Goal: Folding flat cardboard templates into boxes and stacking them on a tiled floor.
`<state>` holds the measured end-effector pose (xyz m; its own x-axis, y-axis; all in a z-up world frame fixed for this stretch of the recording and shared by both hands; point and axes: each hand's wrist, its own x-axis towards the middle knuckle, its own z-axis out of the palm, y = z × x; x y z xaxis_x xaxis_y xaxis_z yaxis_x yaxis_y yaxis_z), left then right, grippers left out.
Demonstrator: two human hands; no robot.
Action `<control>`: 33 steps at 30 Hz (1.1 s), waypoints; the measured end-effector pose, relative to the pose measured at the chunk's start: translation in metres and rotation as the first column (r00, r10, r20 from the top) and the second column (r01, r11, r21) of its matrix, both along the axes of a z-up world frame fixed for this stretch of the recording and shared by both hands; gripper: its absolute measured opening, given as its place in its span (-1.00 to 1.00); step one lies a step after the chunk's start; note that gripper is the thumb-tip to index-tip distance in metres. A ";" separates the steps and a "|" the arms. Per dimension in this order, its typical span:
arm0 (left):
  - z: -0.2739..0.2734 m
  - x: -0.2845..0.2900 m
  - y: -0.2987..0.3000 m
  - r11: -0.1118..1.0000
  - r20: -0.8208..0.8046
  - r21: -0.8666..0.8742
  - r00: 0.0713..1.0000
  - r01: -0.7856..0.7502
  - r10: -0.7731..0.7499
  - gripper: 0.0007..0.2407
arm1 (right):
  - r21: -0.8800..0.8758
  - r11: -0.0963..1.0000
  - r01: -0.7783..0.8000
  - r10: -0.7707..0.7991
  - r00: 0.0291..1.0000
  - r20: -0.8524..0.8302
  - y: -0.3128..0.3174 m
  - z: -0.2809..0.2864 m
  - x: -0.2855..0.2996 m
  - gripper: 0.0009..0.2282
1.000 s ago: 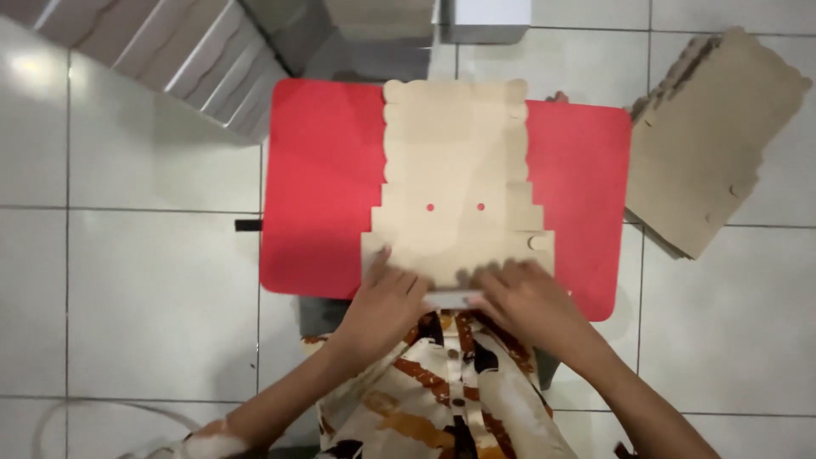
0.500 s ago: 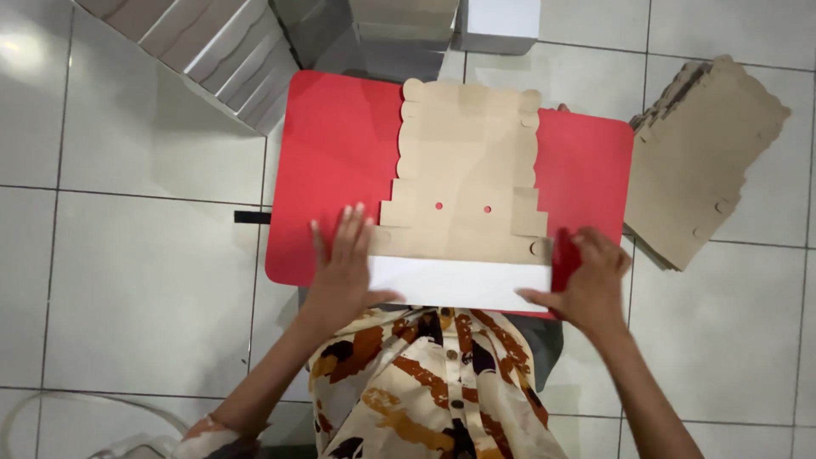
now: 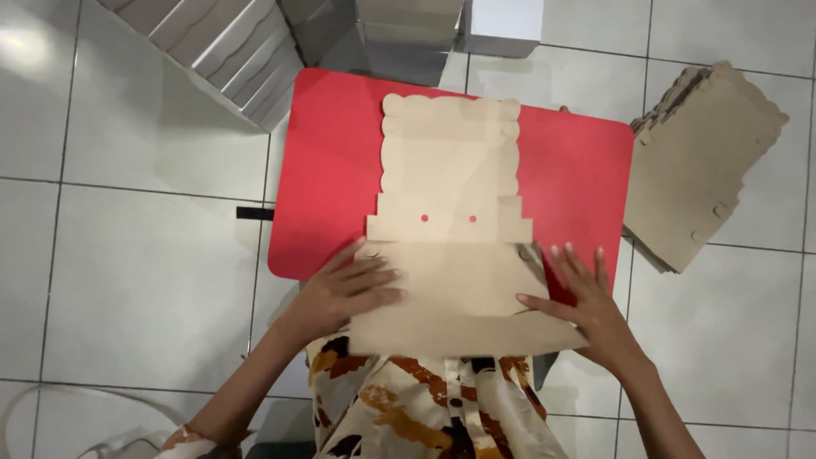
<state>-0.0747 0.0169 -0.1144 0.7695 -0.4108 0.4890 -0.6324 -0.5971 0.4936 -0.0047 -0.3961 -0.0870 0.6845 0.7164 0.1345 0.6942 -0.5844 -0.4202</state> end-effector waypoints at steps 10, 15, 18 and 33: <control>-0.020 0.040 -0.023 0.777 -0.527 -0.356 0.798 -0.519 0.292 -0.85 | 0.474 0.693 0.543 -0.389 0.836 -0.388 0.058 -0.005 0.036 -0.33; -0.014 0.083 -0.049 0.707 -0.206 -0.079 0.706 -0.703 0.678 -0.27 | 0.041 0.909 0.416 -0.409 0.867 0.283 0.129 -0.010 0.063 -0.38; -0.004 0.100 -0.087 0.849 -0.281 0.260 0.805 -0.460 0.522 -0.45 | -0.144 0.954 0.263 -0.268 0.964 -0.009 0.168 -0.004 0.053 -0.52; -0.035 0.120 -0.107 0.847 -0.198 0.380 0.861 -0.372 0.468 -0.44 | -0.061 0.984 0.169 -0.164 0.984 0.068 0.172 -0.062 0.088 -0.49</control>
<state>0.0457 -0.0901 -0.1495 0.9847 -0.1121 0.1333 -0.1520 -0.9266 0.3440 0.0834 -0.2240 -0.1493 0.7868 0.6019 0.1366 0.6084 -0.7191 -0.3358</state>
